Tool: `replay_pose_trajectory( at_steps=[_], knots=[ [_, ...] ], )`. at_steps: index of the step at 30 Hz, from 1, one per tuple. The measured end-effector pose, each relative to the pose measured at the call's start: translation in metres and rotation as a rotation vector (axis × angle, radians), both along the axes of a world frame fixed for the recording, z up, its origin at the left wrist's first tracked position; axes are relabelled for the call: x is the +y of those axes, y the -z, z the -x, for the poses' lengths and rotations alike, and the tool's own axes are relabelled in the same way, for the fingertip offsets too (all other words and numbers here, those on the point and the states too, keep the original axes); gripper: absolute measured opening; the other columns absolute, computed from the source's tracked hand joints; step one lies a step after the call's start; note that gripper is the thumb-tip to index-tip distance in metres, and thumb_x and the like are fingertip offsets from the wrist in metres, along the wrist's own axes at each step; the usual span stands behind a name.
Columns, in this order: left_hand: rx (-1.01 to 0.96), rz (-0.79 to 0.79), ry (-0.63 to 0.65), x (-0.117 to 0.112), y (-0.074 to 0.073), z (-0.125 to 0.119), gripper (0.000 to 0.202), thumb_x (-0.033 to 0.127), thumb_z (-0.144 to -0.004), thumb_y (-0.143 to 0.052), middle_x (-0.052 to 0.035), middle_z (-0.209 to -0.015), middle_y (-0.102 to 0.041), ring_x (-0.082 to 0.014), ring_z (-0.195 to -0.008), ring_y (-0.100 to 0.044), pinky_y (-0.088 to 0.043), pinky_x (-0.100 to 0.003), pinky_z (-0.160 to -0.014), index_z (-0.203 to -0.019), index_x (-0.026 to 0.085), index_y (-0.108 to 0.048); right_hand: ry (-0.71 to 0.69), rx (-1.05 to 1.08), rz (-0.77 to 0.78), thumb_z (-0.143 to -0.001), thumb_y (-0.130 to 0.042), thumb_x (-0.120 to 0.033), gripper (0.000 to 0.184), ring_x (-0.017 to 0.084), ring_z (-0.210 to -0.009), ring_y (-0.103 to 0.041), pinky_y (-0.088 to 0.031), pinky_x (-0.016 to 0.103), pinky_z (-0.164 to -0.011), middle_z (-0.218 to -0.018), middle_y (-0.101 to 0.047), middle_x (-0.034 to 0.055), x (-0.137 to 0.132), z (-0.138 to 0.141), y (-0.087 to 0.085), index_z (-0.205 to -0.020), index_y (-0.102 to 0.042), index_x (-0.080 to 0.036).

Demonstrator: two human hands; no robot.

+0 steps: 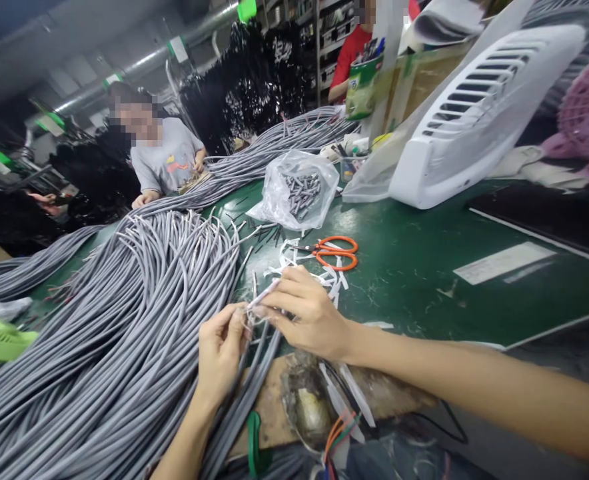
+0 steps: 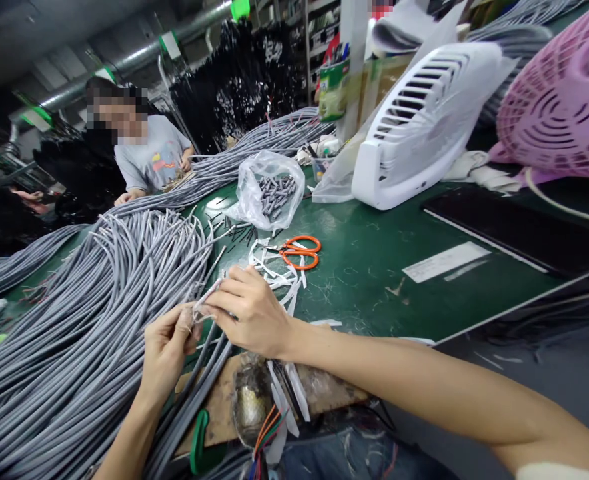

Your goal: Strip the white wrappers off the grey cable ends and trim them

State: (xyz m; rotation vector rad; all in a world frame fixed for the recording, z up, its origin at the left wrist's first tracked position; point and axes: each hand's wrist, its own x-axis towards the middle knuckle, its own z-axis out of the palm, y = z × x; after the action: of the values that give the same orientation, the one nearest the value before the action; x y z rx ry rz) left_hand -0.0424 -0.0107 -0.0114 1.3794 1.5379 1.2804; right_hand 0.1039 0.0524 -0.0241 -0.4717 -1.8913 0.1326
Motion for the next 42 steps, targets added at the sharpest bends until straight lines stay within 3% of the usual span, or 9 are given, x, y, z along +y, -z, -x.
replay_pose_trajectory(
  at_steps=[3,7,11,19,28,33,35,38,42],
  knots=[
    [-0.039,0.005,0.007,0.0,0.0,-0.002,0.033,0.045,-0.078,-0.055,0.0043,-0.049,-0.039,-0.0052,-0.04,-0.028,-0.023,-0.017,-0.036,-0.075,0.013,-0.065,-0.046,0.005,0.055,-0.085,-0.052,-0.019,0.019,0.015,-0.066,-0.048,-0.037,0.029,-0.064,-0.066,-0.064,0.0033,0.0,0.002,0.002,-0.073,-0.065,-0.014],
    [0.005,-0.104,-0.031,-0.001,-0.003,-0.003,0.024,0.036,-0.077,-0.06,0.0018,-0.054,-0.05,-0.0079,-0.046,-0.042,-0.037,-0.019,-0.045,-0.082,0.014,-0.067,-0.069,0.057,0.157,-0.085,-0.051,-0.019,0.018,0.013,-0.063,-0.05,-0.04,0.027,-0.06,-0.066,-0.062,0.0036,0.001,0.004,0.004,-0.073,-0.064,-0.014],
    [-0.004,-0.118,-0.097,-0.001,-0.007,-0.004,0.022,0.03,-0.072,-0.065,-0.0001,-0.063,-0.058,-0.0082,-0.047,-0.047,-0.037,-0.017,-0.041,-0.089,0.016,-0.067,-0.124,0.104,0.297,-0.085,-0.053,-0.021,0.017,0.011,-0.058,-0.052,-0.04,0.023,-0.055,-0.066,-0.062,0.0022,0.0,0.005,0.002,-0.074,-0.064,-0.014],
    [0.073,-0.176,-0.198,0.008,-0.006,-0.008,0.015,0.026,-0.063,-0.071,-0.0021,-0.061,-0.065,-0.0119,-0.053,-0.053,-0.044,-0.021,-0.05,-0.072,0.015,-0.072,-0.177,0.157,0.528,-0.081,-0.054,-0.021,0.017,0.008,-0.051,-0.048,-0.037,0.02,-0.048,-0.061,-0.061,0.0006,0.002,0.005,-0.007,-0.069,-0.064,-0.014],
    [0.078,-0.159,-0.217,0.009,-0.003,-0.015,0.015,0.031,-0.071,-0.064,0.0018,-0.055,-0.056,-0.0086,-0.048,-0.045,-0.032,-0.018,-0.043,-0.067,0.017,-0.07,-0.327,0.363,0.7,-0.082,-0.053,-0.043,0.031,0.01,-0.052,-0.047,-0.038,0.022,-0.048,-0.059,-0.056,0.0002,0.003,-0.002,-0.015,-0.067,-0.058,-0.016],
    [-0.085,0.017,-0.352,0.022,0.005,-0.008,0.027,0.035,-0.071,-0.059,0.0061,-0.04,-0.039,-0.0051,-0.034,-0.027,-0.019,-0.018,-0.034,-0.055,0.014,-0.062,-0.078,0.743,0.623,-0.084,-0.044,-0.051,0.035,0.009,-0.052,-0.041,-0.037,0.023,-0.049,-0.061,-0.045,-0.0008,0.022,-0.019,-0.027,-0.066,-0.045,-0.021],
    [-0.108,-0.008,-0.318,0.024,0.006,-0.006,0.026,0.037,-0.072,-0.06,0.0061,-0.043,-0.042,-0.005,-0.035,-0.03,-0.022,-0.019,-0.035,-0.061,0.013,-0.064,-0.046,0.627,0.735,-0.075,-0.058,-0.05,0.032,0.008,-0.047,-0.036,-0.031,0.022,-0.043,-0.056,-0.041,-0.0041,0.024,-0.017,-0.023,-0.068,-0.046,-0.021],
    [-0.063,-0.149,-0.305,0.02,0.004,-0.007,0.025,0.034,-0.072,-0.062,0.0049,-0.049,-0.046,-0.0066,-0.044,-0.041,-0.034,-0.018,-0.044,-0.058,0.014,-0.062,-0.131,0.203,0.94,-0.055,-0.076,-0.045,0.043,0.006,-0.043,-0.034,-0.028,0.019,-0.04,-0.049,-0.038,-0.0099,0.016,-0.003,-0.01,-0.079,-0.052,-0.018],
    [0.004,-0.168,-0.303,0.015,0.002,-0.01,0.022,0.033,-0.07,-0.064,0.0031,-0.051,-0.054,-0.0094,-0.049,-0.049,-0.04,-0.02,-0.049,-0.063,0.013,-0.065,-0.206,0.029,0.96,-0.06,-0.074,-0.037,0.032,0.007,-0.048,-0.045,-0.035,0.02,-0.047,-0.053,-0.053,-0.0059,0.003,0.013,-0.003,-0.079,-0.061,-0.015]
  ],
)
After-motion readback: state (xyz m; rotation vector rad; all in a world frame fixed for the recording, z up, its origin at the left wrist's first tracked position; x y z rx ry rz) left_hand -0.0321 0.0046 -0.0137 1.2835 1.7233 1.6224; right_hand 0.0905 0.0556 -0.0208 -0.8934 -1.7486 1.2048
